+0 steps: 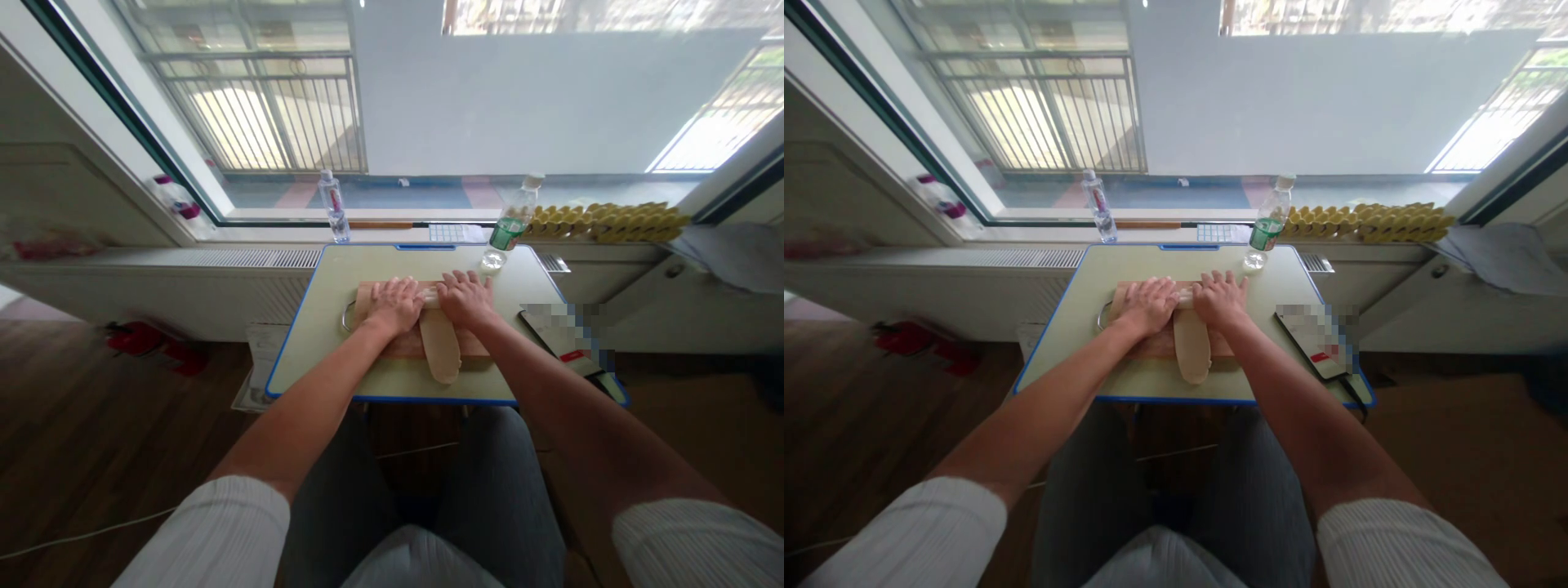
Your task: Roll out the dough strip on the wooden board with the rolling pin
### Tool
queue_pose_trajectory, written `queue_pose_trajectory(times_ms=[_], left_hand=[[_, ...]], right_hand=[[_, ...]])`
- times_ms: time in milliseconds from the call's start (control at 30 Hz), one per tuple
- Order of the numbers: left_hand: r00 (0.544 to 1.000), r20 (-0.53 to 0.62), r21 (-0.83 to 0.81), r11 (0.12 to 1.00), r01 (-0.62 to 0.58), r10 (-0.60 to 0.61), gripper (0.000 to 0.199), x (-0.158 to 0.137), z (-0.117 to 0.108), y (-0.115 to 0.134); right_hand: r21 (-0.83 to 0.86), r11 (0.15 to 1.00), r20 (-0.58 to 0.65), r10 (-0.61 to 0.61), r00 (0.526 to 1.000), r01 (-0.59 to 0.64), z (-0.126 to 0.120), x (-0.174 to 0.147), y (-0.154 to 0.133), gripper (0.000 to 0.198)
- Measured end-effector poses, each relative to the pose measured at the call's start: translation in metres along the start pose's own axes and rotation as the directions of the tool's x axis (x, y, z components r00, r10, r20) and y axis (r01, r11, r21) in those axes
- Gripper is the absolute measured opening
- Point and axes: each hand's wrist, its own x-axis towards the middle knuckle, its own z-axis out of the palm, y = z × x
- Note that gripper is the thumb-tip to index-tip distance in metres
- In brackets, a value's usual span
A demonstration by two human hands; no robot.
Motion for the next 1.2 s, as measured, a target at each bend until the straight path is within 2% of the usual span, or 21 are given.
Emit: queue_pose_trajectory(times_ms=[133,433,633,900,1200], left_hand=[[1.000,0.018,-0.002,1.000,0.020,-0.020,0.063,0.023,0.000,-0.004],[0.989,0.146,0.001,0.999,0.034,-0.033,0.065,0.073,-0.004,-0.015],[0.977,0.210,0.008,0.999,0.045,-0.045,0.065,0.095,-0.008,-0.019],[0.992,0.117,0.007,0.999,0.043,-0.043,0.067,0.072,-0.004,-0.013],[0.999,0.000,-0.044,0.998,0.035,-0.035,0.067,0.011,0.003,0.000]], right_hand=[[0.019,1.000,-0.008,0.019,1.000,-0.019,0.003,0.018,0.002,0.062],[0.134,0.987,0.069,0.076,0.995,-0.085,0.005,0.069,0.007,0.068],[0.140,0.985,0.109,0.084,0.990,-0.099,0.009,0.084,0.009,0.074],[0.141,0.977,0.085,0.152,0.985,-0.163,0.005,0.063,0.004,0.072],[0.052,0.990,-0.091,0.139,0.986,-0.135,0.001,-0.013,-0.012,0.059]])
